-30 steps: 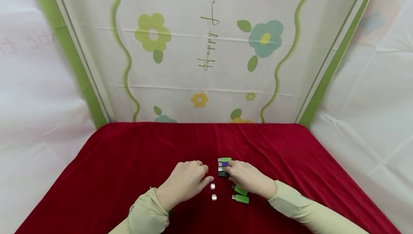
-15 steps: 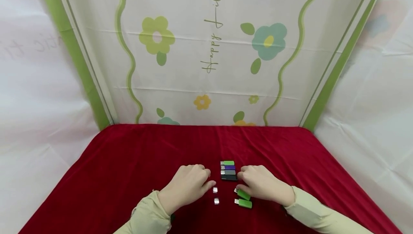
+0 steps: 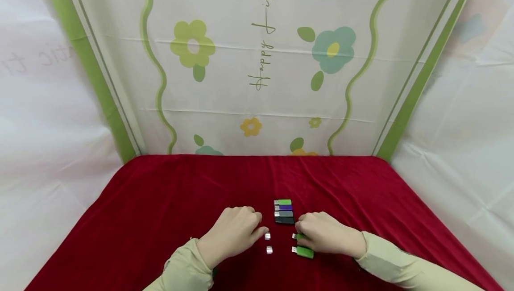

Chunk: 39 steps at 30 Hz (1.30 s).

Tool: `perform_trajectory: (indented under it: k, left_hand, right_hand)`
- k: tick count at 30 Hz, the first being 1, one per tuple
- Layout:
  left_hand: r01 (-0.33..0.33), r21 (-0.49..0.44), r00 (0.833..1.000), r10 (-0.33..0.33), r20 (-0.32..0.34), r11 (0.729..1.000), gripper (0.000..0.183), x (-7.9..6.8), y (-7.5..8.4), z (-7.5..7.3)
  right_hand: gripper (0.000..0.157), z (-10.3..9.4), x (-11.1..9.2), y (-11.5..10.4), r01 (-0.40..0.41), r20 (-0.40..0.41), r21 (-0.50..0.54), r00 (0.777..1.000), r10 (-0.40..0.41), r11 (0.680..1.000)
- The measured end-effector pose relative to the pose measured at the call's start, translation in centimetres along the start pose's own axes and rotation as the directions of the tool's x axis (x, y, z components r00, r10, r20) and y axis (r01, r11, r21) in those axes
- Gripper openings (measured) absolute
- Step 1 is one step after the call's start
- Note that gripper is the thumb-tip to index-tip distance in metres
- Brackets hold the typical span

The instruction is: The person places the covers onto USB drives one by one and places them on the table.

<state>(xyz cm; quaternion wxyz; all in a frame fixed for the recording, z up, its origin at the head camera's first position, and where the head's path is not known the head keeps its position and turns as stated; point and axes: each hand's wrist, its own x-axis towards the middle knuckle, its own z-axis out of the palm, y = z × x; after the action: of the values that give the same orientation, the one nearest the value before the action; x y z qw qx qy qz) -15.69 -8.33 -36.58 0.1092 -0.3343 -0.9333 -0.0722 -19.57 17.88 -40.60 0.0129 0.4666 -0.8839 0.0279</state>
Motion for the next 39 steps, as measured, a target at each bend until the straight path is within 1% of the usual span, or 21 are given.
perform_trajectory:
  k: [3,7,13,16,19,21,26,30,33,37,39]
  left_hand:
    - [0.0,0.002,1.0,0.0,0.002,1.0,0.039,0.0,0.0,0.1]
    - [-0.001,0.005,1.0,0.001,0.005,1.0,0.039,0.0,0.0,0.2]
    - [-0.005,0.008,1.0,0.005,0.002,1.0,0.039,0.0,0.1,0.3]
    - [-0.007,0.007,1.0,0.007,-0.001,1.0,0.04,0.0,0.1,0.4]
    - [-0.008,0.004,1.0,0.008,-0.003,1.0,0.041,0.1,0.1,0.4]
    - [-0.007,0.002,1.0,0.007,-0.002,1.0,0.041,0.1,0.1,0.4]
    - [0.003,-0.004,1.0,-0.003,0.005,1.0,0.042,0.2,-0.3,0.6]
    - [0.02,-0.014,1.0,-0.02,0.007,1.0,0.042,0.2,-0.7,0.6]
    - [0.029,-0.02,1.0,-0.029,0.008,0.999,0.043,0.2,-0.9,0.6]
    - [0.029,-0.025,0.999,-0.028,0.015,0.999,0.044,0.1,-1.1,0.6]
    - [0.029,-0.026,0.999,-0.028,0.024,0.999,0.044,0.1,-1.1,0.7]
  right_hand:
    - [0.038,-0.1,0.1,0.2,0.019,0.025,0.006,1.0,-0.019,1.0]
    - [0.04,-0.3,0.5,0.5,0.046,0.049,-0.013,0.998,-0.045,0.999]
    - [0.045,-0.1,1.1,0.5,0.07,0.069,-0.073,0.996,-0.065,0.995]
    - [0.045,-0.2,1.1,0.4,0.073,0.062,-0.105,0.996,-0.067,0.992]
    - [0.042,-0.8,1.1,0.4,0.067,0.012,-0.122,0.998,-0.066,0.99]
    - [0.038,-1.6,1.0,0.4,0.051,-0.028,-0.105,0.998,-0.054,0.993]
    - [0.027,-3.9,1.1,0.4,0.022,-0.128,-0.018,0.991,-0.024,1.0]
    - [0.02,-5.7,1.5,0.1,0.021,-0.198,0.036,0.98,-0.014,0.999]
    - [0.015,-6.9,1.8,-0.2,0.039,-0.244,0.085,0.97,-0.017,0.996]
    - [0.017,-7.9,2.0,-0.7,0.082,-0.306,0.129,0.951,-0.039,0.988]
    - [0.018,-8.2,2.0,-0.8,0.095,-0.321,0.151,0.946,-0.042,0.984]
